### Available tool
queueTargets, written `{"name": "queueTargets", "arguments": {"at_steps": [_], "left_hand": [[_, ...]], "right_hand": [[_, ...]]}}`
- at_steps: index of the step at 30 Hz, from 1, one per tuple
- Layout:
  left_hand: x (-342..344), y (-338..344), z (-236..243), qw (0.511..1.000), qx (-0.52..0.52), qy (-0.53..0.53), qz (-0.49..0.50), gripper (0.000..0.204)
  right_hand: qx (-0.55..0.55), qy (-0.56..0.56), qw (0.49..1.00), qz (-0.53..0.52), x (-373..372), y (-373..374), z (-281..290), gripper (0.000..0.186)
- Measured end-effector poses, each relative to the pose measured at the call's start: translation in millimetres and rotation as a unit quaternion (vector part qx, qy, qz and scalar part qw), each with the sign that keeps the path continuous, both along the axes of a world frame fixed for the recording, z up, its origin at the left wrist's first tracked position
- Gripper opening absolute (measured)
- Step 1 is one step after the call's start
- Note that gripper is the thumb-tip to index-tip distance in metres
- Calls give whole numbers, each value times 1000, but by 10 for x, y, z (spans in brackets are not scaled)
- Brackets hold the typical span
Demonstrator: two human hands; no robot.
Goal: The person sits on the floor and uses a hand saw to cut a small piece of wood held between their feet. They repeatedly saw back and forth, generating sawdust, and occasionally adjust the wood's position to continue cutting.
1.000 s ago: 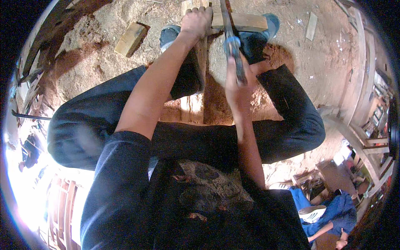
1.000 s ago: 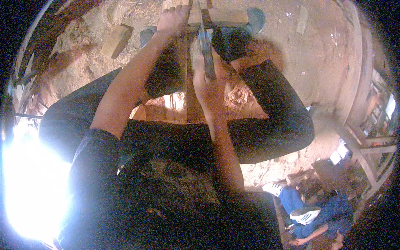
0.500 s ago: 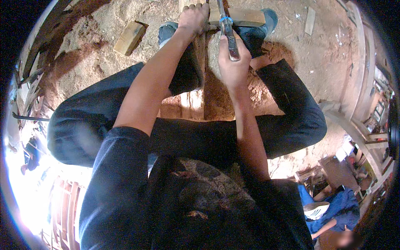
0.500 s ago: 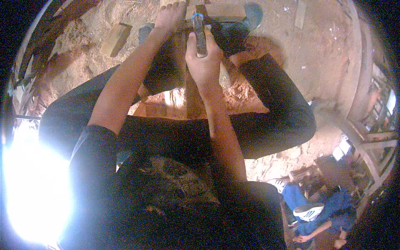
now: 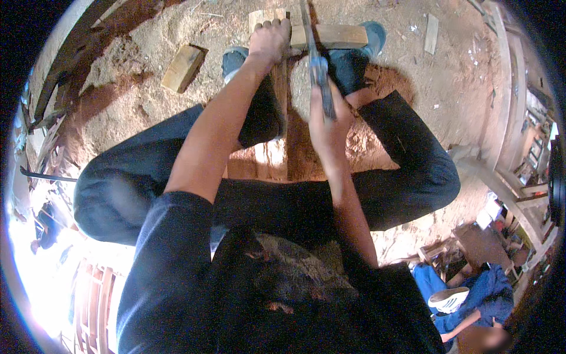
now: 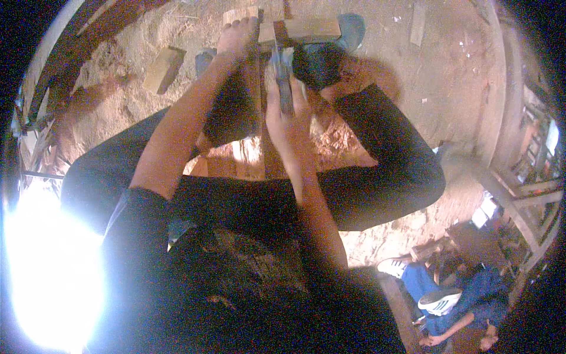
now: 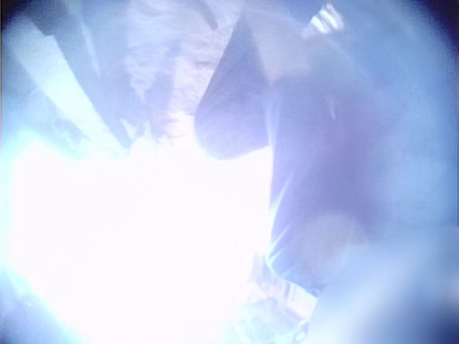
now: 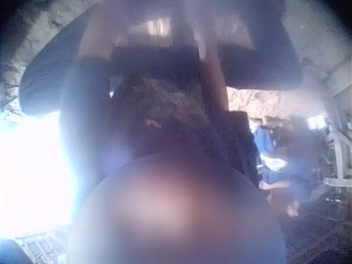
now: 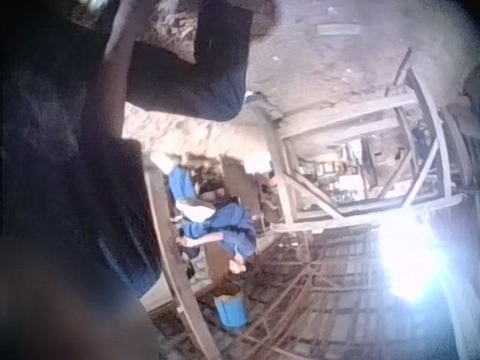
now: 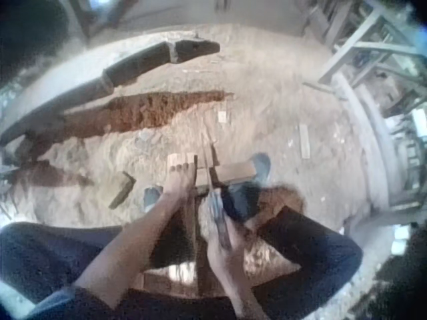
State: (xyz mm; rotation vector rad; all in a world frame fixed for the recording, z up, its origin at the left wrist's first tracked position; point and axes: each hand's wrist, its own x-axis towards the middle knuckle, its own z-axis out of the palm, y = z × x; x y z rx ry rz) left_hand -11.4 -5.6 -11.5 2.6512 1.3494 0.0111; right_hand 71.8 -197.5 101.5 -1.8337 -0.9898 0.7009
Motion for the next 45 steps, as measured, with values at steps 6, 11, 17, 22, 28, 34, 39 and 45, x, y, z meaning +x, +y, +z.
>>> {"name": "queueTargets", "arguments": {"at_steps": [6, 11, 17, 22, 28, 34, 39, 45], "left_hand": [[56, 32, -66, 1000, 4, 7, -12, 50], [9, -1, -68, 1000, 3, 19, -11, 46], [3, 14, 109, 999, -32, 35, 0, 61], [64, -43, 55, 999, -28, 26, -10, 67], [0, -2, -21, 999, -13, 47, -16, 71], [28, 88, -50, 998, 23, 56, -29, 62], [38, -3, 134, 997, -43, 61, -15, 62], [22, 33, 17, 998, -23, 44, -34, 64]], "right_hand": [[-3, 24, 1000, 15, 79, 69, 83, 31], [-19, 78, 997, 20, 47, 211, 86, 28], [-3, 49, 999, -11, 50, -127, 77, 24], [-46, 36, 998, 18, 116, 402, 69, 21], [43, -112, 992, 26, 33, -150, 57, 27], [-37, 36, 998, 27, 106, 527, 129, 26], [-73, -17, 997, 29, 9, -351, 242, 33], [0, 6, 1000, 13, 47, 510, 16, 28]]}}
